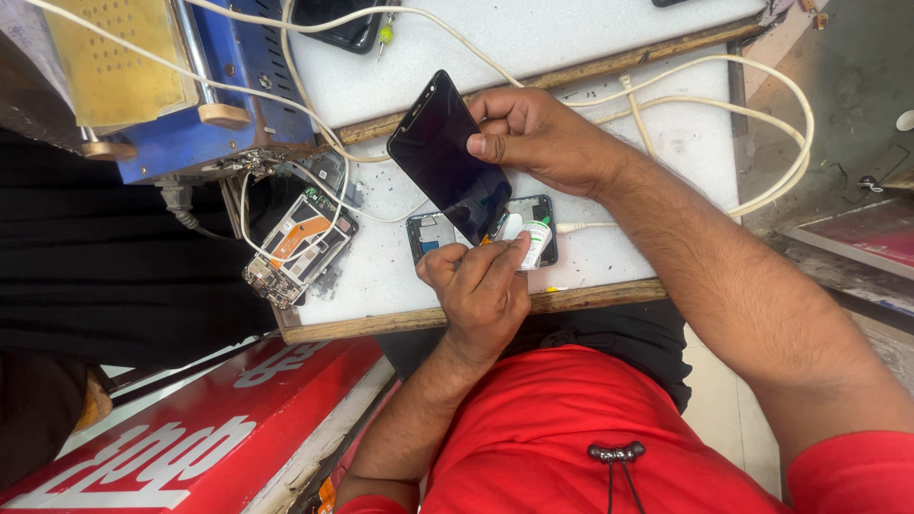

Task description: The person disassembles a smartphone, removes the back cover, applies adhesive to the internal frame, reattaches the screen, and secures the device with rubber bands. The person handles the phone, adhesive tube, and rubber bands throughout the process.

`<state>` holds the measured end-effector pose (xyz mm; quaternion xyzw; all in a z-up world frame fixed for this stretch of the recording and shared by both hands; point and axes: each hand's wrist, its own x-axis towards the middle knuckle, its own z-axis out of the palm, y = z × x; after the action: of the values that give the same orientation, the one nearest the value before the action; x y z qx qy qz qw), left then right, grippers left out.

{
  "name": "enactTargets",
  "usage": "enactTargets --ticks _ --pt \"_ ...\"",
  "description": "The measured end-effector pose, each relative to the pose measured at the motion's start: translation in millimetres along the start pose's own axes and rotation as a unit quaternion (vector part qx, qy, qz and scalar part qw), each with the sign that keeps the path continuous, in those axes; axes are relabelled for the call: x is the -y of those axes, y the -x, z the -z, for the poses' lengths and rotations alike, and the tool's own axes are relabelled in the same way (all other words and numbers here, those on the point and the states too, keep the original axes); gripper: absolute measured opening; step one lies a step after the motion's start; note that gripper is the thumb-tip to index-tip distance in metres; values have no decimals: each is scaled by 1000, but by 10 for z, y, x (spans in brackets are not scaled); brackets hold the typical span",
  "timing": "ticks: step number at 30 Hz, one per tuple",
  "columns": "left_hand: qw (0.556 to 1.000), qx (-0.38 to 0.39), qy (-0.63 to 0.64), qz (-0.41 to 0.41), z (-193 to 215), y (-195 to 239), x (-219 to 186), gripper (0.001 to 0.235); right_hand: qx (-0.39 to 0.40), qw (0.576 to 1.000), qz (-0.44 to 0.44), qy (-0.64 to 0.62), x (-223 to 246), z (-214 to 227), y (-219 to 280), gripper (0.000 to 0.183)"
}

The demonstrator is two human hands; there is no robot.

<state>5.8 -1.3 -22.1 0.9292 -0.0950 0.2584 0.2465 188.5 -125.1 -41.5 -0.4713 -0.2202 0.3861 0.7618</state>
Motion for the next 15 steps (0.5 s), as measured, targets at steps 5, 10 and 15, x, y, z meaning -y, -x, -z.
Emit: enactTargets --ticks 5,10,15 --pt "1000 0 6 -1 -3 47 13 37 5 1000 -3 -6 7 1 -1 33" --pt "1000 -8 9 -1 -34 94 43 37 5 1000 -2 4 20 -8 6 31" --pt "1000 -11 12 -5 -29 129 51 37 -3 1000 -6 9 42 -17 7 32"
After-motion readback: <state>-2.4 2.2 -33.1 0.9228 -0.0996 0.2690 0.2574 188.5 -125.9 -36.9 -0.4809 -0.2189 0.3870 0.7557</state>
